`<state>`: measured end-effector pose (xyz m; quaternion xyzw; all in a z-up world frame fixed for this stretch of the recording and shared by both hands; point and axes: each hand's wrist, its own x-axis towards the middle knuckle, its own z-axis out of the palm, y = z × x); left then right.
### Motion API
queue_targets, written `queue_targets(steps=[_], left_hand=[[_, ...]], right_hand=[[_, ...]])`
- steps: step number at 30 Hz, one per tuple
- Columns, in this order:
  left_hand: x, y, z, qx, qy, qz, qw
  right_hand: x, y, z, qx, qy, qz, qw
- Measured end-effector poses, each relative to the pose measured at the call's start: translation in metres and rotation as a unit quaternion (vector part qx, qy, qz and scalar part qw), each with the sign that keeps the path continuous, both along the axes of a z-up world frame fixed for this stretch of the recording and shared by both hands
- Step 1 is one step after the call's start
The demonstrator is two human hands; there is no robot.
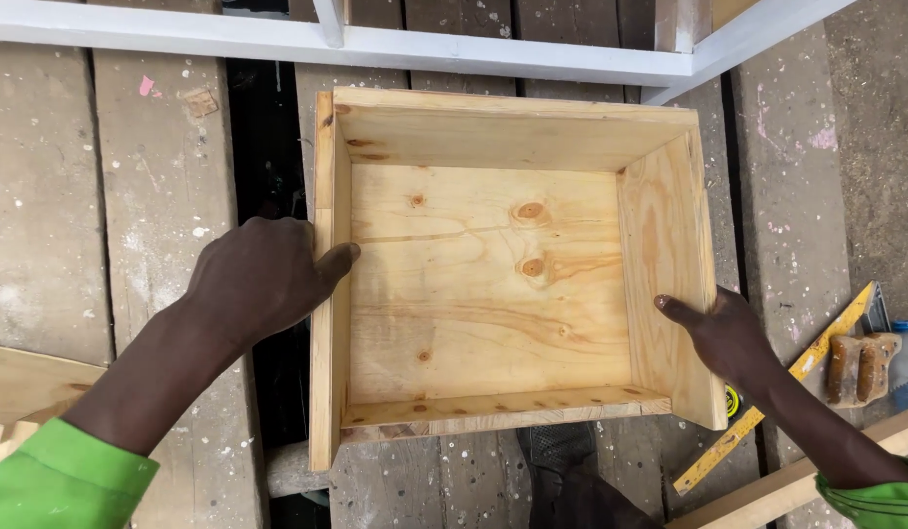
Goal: Fitting a wooden drawer into a white cabinet frame and using a tape measure and pencil to mark measurements on the frame.
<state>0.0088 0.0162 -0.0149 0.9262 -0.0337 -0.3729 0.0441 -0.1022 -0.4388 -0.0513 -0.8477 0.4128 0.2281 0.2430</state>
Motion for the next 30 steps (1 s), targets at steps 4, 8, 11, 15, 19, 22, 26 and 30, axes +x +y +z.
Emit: queue_targets(steps=[4, 8, 11, 15, 19, 22, 26, 30], left_hand=[[-0.024, 0.012, -0.034, -0.056, -0.055, 0.054, 0.995], [-0.02, 0.01, -0.027, -0.086, -0.035, 0.09, 0.992], [-0.019, 0.004, -0.023, -0.06, -0.02, 0.099, 0.993], [-0.02, 0.003, -0.019, -0.06, -0.011, 0.104, 0.993], [-0.033, 0.008, -0.024, -0.102, -0.01, 0.118, 0.988], [-0.051, 0.009, -0.019, -0.166, 0.026, 0.171, 0.971], [-0.08, 0.004, -0.007, -0.167, 0.082, 0.205, 0.961], [-0.104, 0.005, -0.027, -0.188, 0.019, 0.245, 0.951]], right_hand=[[0.002, 0.015, 0.02, -0.036, 0.027, 0.051, 0.998], [0.001, 0.006, 0.01, -0.032, 0.036, 0.029, 0.998], [-0.003, 0.003, 0.008, -0.004, -0.014, 0.057, 0.998], [-0.002, 0.008, 0.01, 0.006, 0.011, -0.001, 1.0], [-0.004, 0.001, 0.003, 0.029, -0.014, 0.009, 0.999], [0.002, 0.015, 0.016, 0.039, 0.02, -0.014, 0.999], [0.005, 0.008, 0.014, 0.07, 0.016, -0.032, 0.997], [0.015, 0.004, 0.016, 0.066, 0.069, -0.047, 0.994]])
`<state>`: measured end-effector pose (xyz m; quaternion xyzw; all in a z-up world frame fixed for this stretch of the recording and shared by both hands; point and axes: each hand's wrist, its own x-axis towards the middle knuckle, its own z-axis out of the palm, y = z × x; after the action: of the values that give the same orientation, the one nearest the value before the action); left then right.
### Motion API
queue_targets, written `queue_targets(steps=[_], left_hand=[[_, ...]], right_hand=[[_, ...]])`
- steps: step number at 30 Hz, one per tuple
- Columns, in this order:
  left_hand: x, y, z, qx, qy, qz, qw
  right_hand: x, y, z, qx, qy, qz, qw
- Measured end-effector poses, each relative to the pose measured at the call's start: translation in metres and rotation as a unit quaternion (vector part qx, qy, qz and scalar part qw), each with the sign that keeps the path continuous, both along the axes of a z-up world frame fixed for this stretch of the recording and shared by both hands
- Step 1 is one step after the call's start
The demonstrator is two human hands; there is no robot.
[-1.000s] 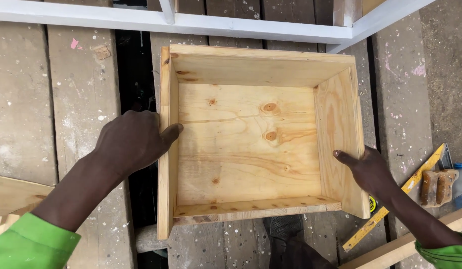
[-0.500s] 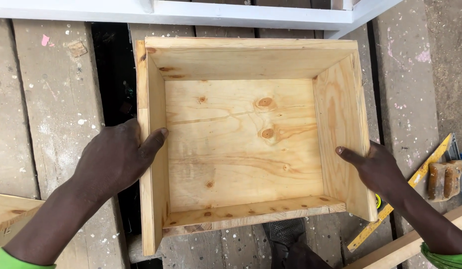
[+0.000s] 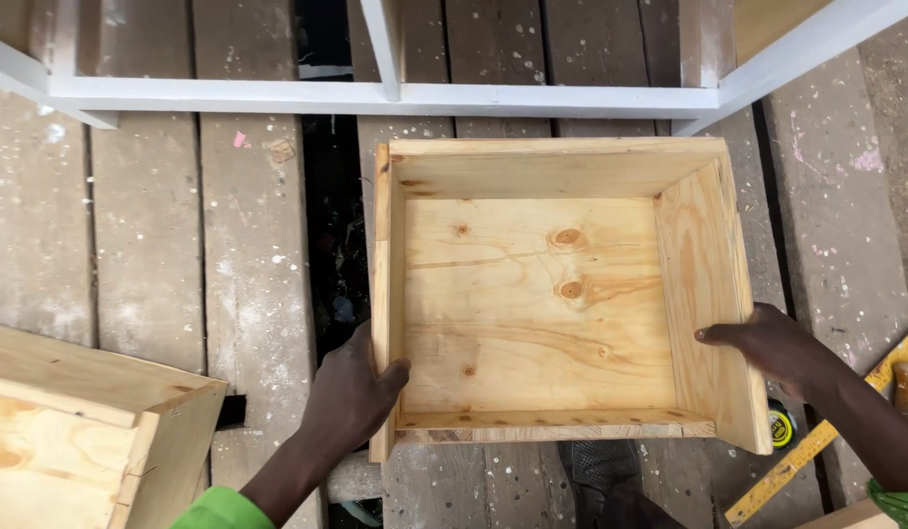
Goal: Fitting a wooden drawer into a white cabinet frame and using a tape measure and pencil to mark measurements on the frame.
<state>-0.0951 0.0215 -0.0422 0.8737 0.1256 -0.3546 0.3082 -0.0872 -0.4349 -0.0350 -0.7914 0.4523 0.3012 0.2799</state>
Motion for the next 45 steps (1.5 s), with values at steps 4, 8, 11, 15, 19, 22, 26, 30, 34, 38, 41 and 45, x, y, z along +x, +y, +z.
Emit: queue_targets(steps=[4, 8, 11, 15, 19, 22, 26, 30, 34, 38, 41, 45], left_hand=[[-0.003, 0.009, -0.004, -0.006, -0.092, 0.023, 0.995], [-0.007, 0.05, 0.002, -0.004, -0.114, 0.035, 0.993], [-0.003, 0.089, 0.011, 0.026, -0.113, 0.054, 0.992], [-0.01, 0.138, 0.047, 0.069, -0.162, 0.076, 0.981], [-0.059, 0.176, 0.075, 0.118, -0.349, 0.358, 0.858], [-0.117, 0.16, 0.106, 0.099, -0.349, 0.458, 0.812], [-0.158, 0.16, 0.127, -0.076, -0.26, 0.537, 0.799], [-0.177, 0.197, 0.144, -0.047, -0.164, 0.509, 0.844], [-0.22, 0.25, 0.133, -0.019, -0.148, 0.589, 0.794], [-0.285, 0.301, 0.091, -0.018, -0.297, 0.617, 0.729], [-0.313, 0.339, 0.076, 0.078, -0.303, 0.649, 0.693], [-0.348, 0.447, -0.044, -0.027, -0.313, 0.651, 0.691]], right_hand=[[-0.012, -0.036, -0.043, 0.036, -0.061, 0.057, 0.996], [-0.025, 0.012, -0.038, 0.1, -0.1, 0.04, 0.989], [-0.014, 0.083, -0.006, 0.06, -0.066, 0.052, 0.995], [-0.008, 0.123, -0.012, 0.097, -0.102, 0.108, 0.984], [0.0, 0.145, 0.006, 0.124, -0.086, 0.076, 0.986], [-0.005, 0.146, 0.018, 0.135, -0.073, 0.08, 0.985], [-0.001, 0.191, 0.036, 0.156, -0.087, 0.087, 0.98], [0.02, 0.258, 0.057, 0.172, -0.123, 0.271, 0.939], [0.053, 0.356, 0.08, 0.179, -0.162, 0.412, 0.879], [0.072, 0.451, 0.135, 0.237, -0.219, 0.507, 0.8], [0.063, 0.473, 0.146, 0.452, -0.273, 0.519, 0.672], [0.029, 0.41, 0.1, 0.461, -0.172, 0.571, 0.657]])
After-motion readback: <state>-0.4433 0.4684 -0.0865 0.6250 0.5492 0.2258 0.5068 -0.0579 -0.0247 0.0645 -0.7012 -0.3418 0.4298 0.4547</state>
